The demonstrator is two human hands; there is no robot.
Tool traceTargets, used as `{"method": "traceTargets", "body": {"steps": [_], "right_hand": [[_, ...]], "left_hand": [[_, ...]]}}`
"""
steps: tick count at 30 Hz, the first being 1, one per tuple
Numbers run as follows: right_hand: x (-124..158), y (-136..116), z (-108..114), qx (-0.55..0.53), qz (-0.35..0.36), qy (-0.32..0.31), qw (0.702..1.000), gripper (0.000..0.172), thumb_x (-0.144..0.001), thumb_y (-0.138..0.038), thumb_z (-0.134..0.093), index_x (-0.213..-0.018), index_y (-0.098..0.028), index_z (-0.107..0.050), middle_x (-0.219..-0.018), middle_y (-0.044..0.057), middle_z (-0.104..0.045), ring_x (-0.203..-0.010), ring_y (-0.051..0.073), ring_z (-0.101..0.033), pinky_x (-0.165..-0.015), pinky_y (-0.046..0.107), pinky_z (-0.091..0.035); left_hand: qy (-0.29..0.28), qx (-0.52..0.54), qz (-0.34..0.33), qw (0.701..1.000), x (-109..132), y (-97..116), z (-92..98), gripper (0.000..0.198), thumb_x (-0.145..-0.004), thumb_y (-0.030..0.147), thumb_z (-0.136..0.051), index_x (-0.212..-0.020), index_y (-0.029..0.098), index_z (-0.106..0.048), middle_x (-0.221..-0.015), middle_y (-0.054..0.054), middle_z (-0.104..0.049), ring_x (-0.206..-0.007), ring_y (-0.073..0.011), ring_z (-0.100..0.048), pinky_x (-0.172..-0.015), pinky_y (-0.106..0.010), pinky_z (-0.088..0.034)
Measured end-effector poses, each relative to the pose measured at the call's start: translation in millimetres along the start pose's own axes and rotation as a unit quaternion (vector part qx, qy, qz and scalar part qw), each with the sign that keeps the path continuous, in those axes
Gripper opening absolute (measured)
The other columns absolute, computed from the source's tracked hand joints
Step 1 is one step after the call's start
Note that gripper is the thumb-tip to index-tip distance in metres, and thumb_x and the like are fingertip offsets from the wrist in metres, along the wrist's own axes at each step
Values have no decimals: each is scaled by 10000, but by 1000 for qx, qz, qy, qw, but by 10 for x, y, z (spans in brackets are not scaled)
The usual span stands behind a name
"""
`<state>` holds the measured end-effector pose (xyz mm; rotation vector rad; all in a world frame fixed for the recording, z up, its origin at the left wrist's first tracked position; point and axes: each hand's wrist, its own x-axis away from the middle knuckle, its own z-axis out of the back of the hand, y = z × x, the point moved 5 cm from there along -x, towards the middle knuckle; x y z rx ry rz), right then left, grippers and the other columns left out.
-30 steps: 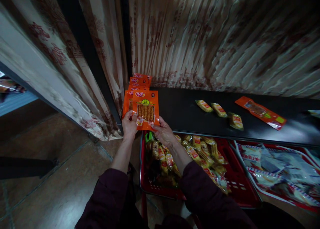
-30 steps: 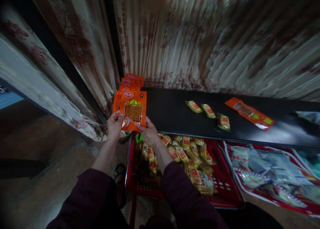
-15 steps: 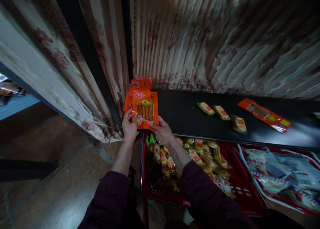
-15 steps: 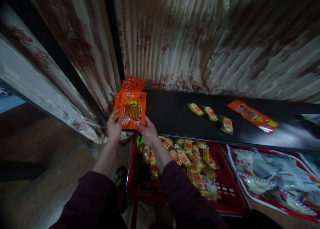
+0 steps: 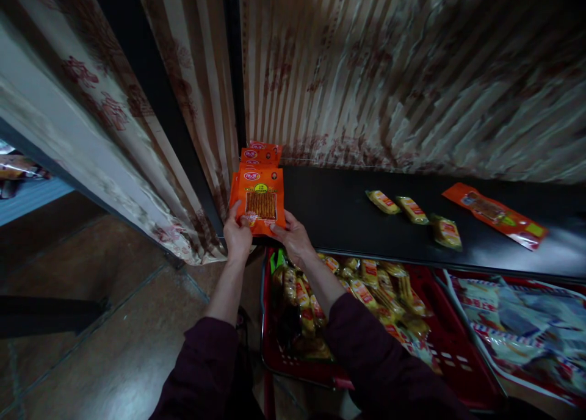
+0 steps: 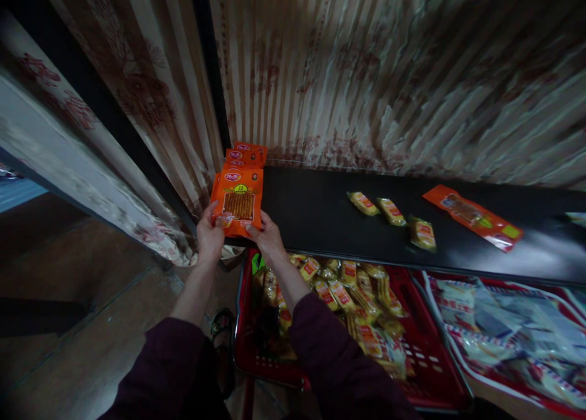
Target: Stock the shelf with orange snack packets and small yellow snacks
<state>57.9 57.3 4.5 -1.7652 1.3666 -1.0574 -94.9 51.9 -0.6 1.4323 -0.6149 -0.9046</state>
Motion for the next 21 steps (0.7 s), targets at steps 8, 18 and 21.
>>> {"method": "traceTargets", "body": {"steps": [8, 18, 21], "right_hand": [[-72, 54, -6, 51, 17, -11, 999, 556, -576, -207, -754, -1105, -206, -583, -854, -20, -732, -734, 163, -688, -676, 298, -583], [-128, 88, -22, 132, -1, -32, 991, 500, -684, -241, -691, -1156, -191, -535, -862, 2, -714, -594, 103, -645, -564, 229, -550], [-137, 85, -14, 182, -6, -32, 983, 454, -747, -228, -627, -1185, -179, -516, -818, 1, -700, -517, 69, -607, -503, 183, -516]], "left_hand": [[13, -157, -11, 987, 33, 195, -15, 480, -787, 73, -457, -1241, 177, -574, -1226, -89, -633, -1173, -210, -563, -1054, -339, -386], [19, -312, -69, 947, 3, 279, -51, 480, -761, 8, -418, -1187, 117, -609, -1187, -149, -625, -1185, -242, -531, -1022, -359, -406], [16, -332, -66, 941, 2, 258, -55, 475, -763, 15, -424, -1194, 100, -606, -1194, -167, -614, -1169, -255, -536, -1003, -366, -417]]}}
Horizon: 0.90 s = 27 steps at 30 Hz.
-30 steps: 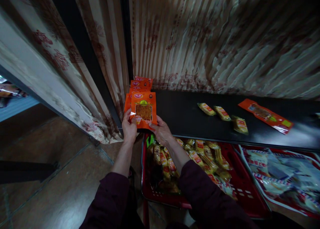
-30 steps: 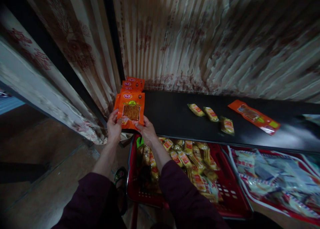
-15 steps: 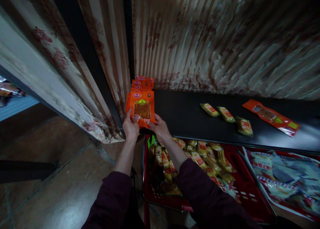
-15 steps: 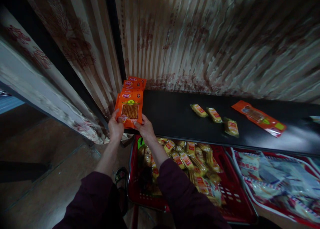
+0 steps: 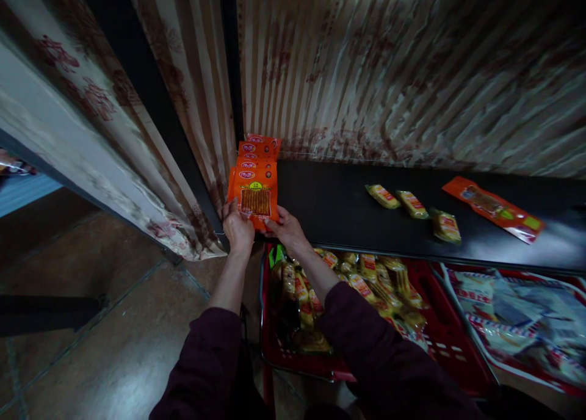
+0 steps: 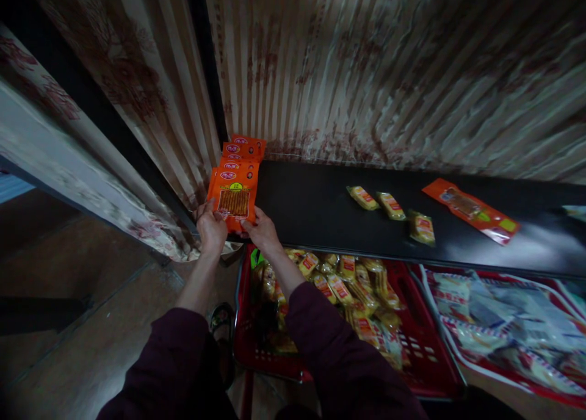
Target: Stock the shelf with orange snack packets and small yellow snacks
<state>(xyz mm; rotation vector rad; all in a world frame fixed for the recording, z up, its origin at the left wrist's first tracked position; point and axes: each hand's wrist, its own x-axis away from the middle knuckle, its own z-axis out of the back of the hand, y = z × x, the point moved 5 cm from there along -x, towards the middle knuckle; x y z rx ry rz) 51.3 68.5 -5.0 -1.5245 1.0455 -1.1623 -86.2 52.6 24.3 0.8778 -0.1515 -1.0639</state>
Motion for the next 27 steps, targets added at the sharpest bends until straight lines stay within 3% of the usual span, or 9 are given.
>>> {"method": "traceTargets", "body": {"steps": [6, 12, 20, 27], "right_hand": [[-21, 4, 87, 192, -6, 21, 981, 399, -852, -278, -506, -1239, -180, -501, -739, -6, -659, -432, 64, -548, -415, 168, -433], [-33, -56, 151, 359, 36, 33, 932, 416, -873, -326, -497, -1274, -217, -503, -791, 13, -709, -638, 141, -646, -651, 264, -510], [-12, -114, 149, 426, 51, 47, 902, 536, -870, -391, -512, -1337, -134, -469, -1026, 123, -704, -980, 227, -656, -841, 308, -488], [-6, -108, 134, 448, 47, 45, 892, 526, -878, -374, -492, -1342, -129, -462, -1034, 118, -707, -1013, 239, -650, -857, 311, -489]], "left_hand": [[2, -40, 0, 999, 14, 9, -12, 455, -786, 32, -409, -1198, 64, -600, -1182, -191, -610, -1149, -275, -536, -976, -368, -429], [8, -77, -2, 997, 25, 25, -31, 438, -803, 46, -401, -1188, 70, -607, -1141, -187, -626, -1110, -280, -560, -934, -367, -456], [-18, -101, 36, 994, 60, 41, -62, 421, -865, 162, -408, -1249, 58, -546, -1223, -220, -580, -939, -267, -652, -808, -362, -513], [-4, -103, 8, 995, 48, 60, -74, 438, -855, 169, -409, -1250, 35, -544, -1238, -219, -568, -1088, -282, -594, -891, -377, -496]]}}
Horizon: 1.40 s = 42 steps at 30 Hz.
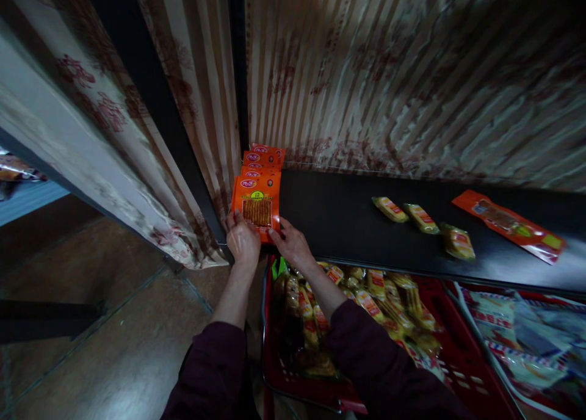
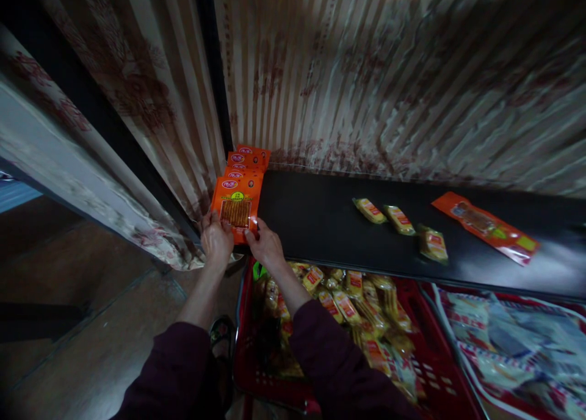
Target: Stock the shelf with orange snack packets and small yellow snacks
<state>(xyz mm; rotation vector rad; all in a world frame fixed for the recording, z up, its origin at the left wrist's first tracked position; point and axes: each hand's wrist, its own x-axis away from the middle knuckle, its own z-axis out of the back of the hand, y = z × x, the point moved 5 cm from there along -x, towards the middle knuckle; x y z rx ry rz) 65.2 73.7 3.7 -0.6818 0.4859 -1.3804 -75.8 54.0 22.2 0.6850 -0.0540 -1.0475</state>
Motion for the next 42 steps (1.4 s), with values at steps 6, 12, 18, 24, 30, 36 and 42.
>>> {"method": "traceTargets", "body": {"steps": [6, 12, 18, 24, 30, 36, 42], "right_hand": [[-18, 16, -6, 11, 8, 10, 1000, 499, -881, -360, -481, -1313, -110, -481, -972, 108, -716, -973, 226, -661, -842, 292, -488], [-8, -2, -2, 18, 18, 10, 1000, 474, -884, -350, -472, -1301, -126, -497, -852, 78, -714, -808, 205, -674, -763, 283, -491], [-33, -32, 65, 52, 26, 7, 998, 520, -893, -367, -459, -1352, -122, -447, -824, 76, -712, -767, 216, -674, -746, 299, -486], [-39, -8, 112, 108, 23, 36, 993, 554, -896, -377, -439, -1382, -113, -410, -979, 130, -696, -917, 254, -652, -824, 369, -489], [-171, -174, 127, 132, 172, 150, 965, 518, -917, -313, -374, -1392, -109, -406, -1476, 147, -370, -1391, 275, -259, -1085, 449, -316], [-590, -304, 47, 184, 191, 87, 960, 450, -934, -339, -383, -1355, -210, -475, -1514, 81, -332, -1441, 291, -113, -1120, 503, -208], [-912, -383, 32, 218, 183, 55, 957, 495, -919, -476, -413, -1364, -264, -459, -1544, 73, -264, -1446, 275, -107, -1133, 518, -126]], "left_hand": [[29, -16, -40, 999, 31, 52, 32, 457, -861, 176, -398, -1277, 38, -527, -1342, -202, -505, -1276, -310, -441, -1028, -423, -413], [25, -21, -114, 993, 76, 133, 15, 457, -859, 179, -427, -1291, 72, -532, -1421, -200, -433, -1402, -332, -241, -1092, -509, -322], [-10, -25, -130, 991, 105, 160, -108, 467, -872, 247, -438, -1297, 74, -528, -1448, -207, -392, -1416, -340, -196, -1109, -524, -278], [-16, -22, -124, 992, 103, 176, -113, 482, -868, 285, -454, -1302, 87, -524, -1449, -212, -387, -1412, -345, -204, -1102, -543, -269], [-18, -27, -126, 992, 90, 188, -128, 488, -864, 278, -456, -1292, 51, -518, -1449, -238, -373, -1411, -349, -205, -1097, -538, -278], [-32, -34, -129, 991, 101, 171, -218, 553, -841, 262, -476, -1352, 52, -444, -1484, -231, -315, -1415, -357, -185, -1104, -563, -242], [-48, -46, -120, 991, 111, 163, -261, 604, -853, 293, -457, -1401, 54, -375, -1501, -222, -286, -1407, -370, -201, -1108, -555, -235]]}}
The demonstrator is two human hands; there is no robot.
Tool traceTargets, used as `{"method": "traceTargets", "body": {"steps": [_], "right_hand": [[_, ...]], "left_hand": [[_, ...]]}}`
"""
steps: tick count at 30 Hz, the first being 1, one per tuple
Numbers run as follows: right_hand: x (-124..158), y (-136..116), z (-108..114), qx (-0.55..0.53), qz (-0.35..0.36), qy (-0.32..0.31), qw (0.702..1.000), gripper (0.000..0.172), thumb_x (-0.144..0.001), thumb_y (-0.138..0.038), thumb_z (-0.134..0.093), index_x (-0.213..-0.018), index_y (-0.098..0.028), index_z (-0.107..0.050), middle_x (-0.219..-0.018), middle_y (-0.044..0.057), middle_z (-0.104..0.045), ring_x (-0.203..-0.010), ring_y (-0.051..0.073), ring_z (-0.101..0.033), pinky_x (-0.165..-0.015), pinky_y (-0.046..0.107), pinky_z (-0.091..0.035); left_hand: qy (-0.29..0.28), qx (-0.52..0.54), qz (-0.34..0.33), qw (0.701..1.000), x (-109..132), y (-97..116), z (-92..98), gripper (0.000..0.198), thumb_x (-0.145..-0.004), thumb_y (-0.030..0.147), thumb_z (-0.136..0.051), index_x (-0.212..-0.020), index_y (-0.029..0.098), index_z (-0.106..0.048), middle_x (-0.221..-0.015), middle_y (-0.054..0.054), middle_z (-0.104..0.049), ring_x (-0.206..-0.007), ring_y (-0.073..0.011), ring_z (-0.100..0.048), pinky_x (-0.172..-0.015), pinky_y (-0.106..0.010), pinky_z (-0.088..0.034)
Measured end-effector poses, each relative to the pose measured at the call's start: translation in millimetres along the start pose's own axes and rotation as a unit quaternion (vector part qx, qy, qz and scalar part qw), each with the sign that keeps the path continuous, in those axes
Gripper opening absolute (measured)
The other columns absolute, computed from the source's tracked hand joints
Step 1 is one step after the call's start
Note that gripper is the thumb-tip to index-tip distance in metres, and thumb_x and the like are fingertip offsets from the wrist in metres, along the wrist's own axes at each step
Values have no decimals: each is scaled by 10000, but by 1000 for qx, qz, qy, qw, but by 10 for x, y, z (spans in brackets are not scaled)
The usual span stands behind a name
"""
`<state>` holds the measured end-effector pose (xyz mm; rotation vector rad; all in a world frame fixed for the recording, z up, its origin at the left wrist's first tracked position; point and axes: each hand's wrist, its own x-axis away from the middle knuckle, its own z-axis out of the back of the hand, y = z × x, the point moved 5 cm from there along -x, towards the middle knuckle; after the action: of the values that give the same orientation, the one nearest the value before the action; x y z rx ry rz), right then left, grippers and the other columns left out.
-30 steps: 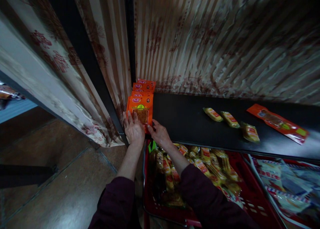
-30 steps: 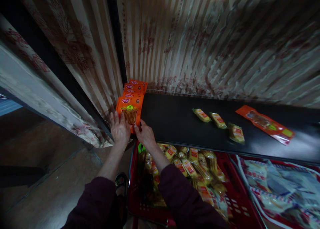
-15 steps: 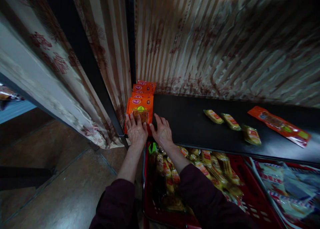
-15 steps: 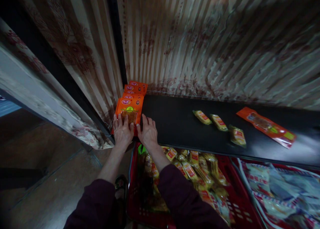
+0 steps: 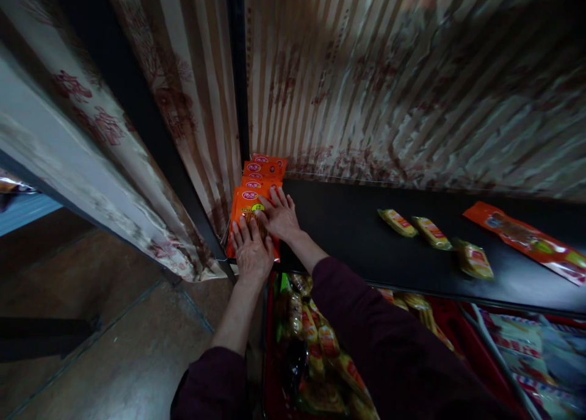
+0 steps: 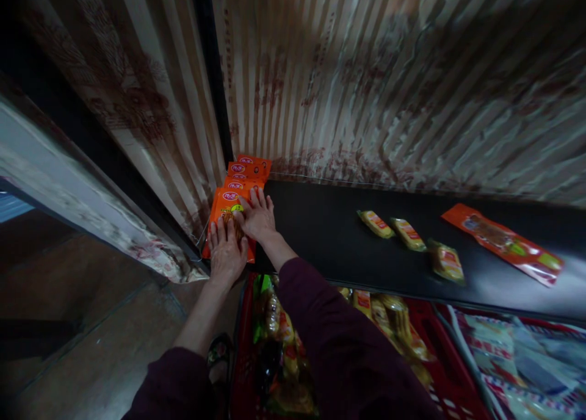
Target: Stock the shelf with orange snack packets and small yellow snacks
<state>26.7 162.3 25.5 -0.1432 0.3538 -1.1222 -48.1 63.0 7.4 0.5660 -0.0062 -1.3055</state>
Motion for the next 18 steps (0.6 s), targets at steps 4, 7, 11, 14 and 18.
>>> {"method": "traceTargets", "body": {"steps": [4, 7, 11, 14, 18], "right_hand": [[-124, 37, -90, -5, -29, -54, 998, 554, -920, -559, -342, -1382, -268, -435, -1539, 91, -271, -1440, 285, -142, -1125, 531, -135], [-156, 48, -138, -9, -36, -79, 996, 564, -927, -572, -300, -1395, -278, -413, -1534, 91, -283, -1437, 274, -161, -1124, 540, -129], [-143, 54, -135, -8, -38, -85, 996, 558, -936, -557, -286, -1411, -280, -384, -1539, 89, -272, -1445, 267, -130, -1128, 542, -119], [-99, 43, -49, -17, -21, -44, 999, 544, -937, -518, -338, -1426, -279, -354, -1558, 77, -218, -1452, 269, -86, -1136, 534, -105], [68, 70, 148, -45, -12, 41, 998, 509, -950, -444, -351, -1423, -256, -362, -1563, 70, -205, -1454, 256, -70, -1145, 512, -122]], "left_hand": [[0, -14, -2, 1000, 1, 15, -15, 616, -856, 318, -457, -1403, 49, -371, -1498, -233, -282, -1397, -383, -216, -1105, -554, -236], [2, -22, -2, 1000, 1, 33, -11, 607, -858, 324, -452, -1391, 43, -387, -1489, -241, -296, -1392, -387, -226, -1096, -562, -243], [12, -22, -7, 1000, 9, 58, 5, 602, -859, 328, -444, -1387, 44, -395, -1484, -234, -313, -1392, -383, -230, -1100, -554, -240], [21, -15, -2, 1000, 23, 37, -8, 600, -852, 332, -454, -1381, 52, -405, -1478, -230, -327, -1398, -373, -223, -1108, -555, -225], [42, -2, -23, 999, 39, 16, -20, 609, -846, 329, -466, -1388, 62, -392, -1491, -223, -305, -1416, -353, -183, -1122, -538, -207]]}}
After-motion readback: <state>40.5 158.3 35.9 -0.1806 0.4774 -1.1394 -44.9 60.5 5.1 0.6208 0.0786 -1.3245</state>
